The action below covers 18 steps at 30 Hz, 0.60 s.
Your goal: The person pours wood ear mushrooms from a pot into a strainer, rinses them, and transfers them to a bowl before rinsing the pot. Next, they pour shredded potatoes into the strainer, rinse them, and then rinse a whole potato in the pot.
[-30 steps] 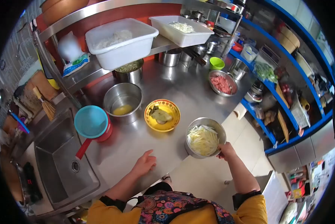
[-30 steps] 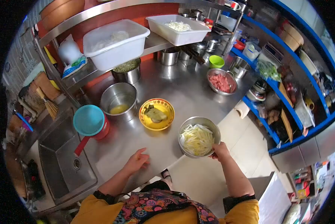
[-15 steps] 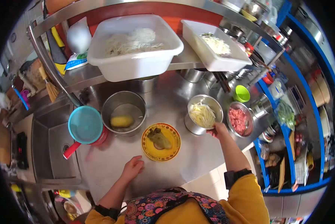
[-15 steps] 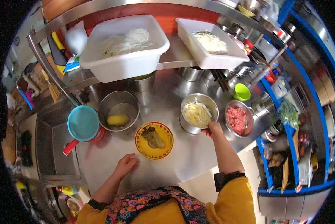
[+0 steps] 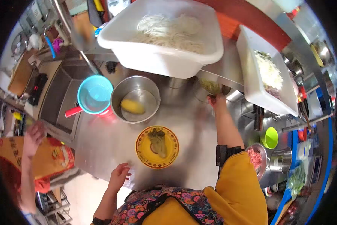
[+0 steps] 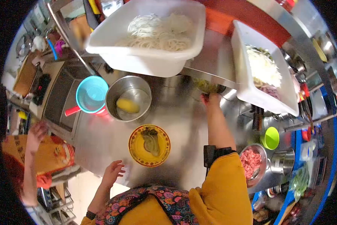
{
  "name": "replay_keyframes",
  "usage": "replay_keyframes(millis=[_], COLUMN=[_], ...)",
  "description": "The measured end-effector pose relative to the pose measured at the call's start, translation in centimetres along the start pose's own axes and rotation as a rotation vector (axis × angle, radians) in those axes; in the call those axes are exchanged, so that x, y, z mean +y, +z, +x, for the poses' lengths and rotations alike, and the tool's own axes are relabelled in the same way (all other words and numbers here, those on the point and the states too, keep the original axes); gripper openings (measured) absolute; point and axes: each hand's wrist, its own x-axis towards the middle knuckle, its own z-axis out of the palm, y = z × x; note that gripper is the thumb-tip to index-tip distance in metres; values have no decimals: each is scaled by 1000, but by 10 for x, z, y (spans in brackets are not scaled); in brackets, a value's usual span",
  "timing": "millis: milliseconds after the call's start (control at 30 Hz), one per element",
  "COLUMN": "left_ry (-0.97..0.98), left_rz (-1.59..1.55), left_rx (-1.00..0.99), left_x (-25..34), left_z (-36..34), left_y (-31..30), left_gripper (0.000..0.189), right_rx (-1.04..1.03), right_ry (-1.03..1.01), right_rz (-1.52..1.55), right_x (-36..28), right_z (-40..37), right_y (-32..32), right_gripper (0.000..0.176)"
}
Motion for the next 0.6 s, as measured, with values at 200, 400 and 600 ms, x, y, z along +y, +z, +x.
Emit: replay_keyframes(millis=[200,400,600], left_ry=[4,144,133], left_rz=[55,186,125], left_rx=[64,123,120], left_x=[-15,-14,-13], left_z=[-1,7,15], left_y=[11,12,9], left_gripper=[35,31,30], right_rx=[-17,-126,-532], right_ry=[73,26,91], right_rz=[26,79,-626], right_x=[-7,-3,41], right_z=[56,29,-83], right_y=[11,19,14], right_gripper=[40,52,62])
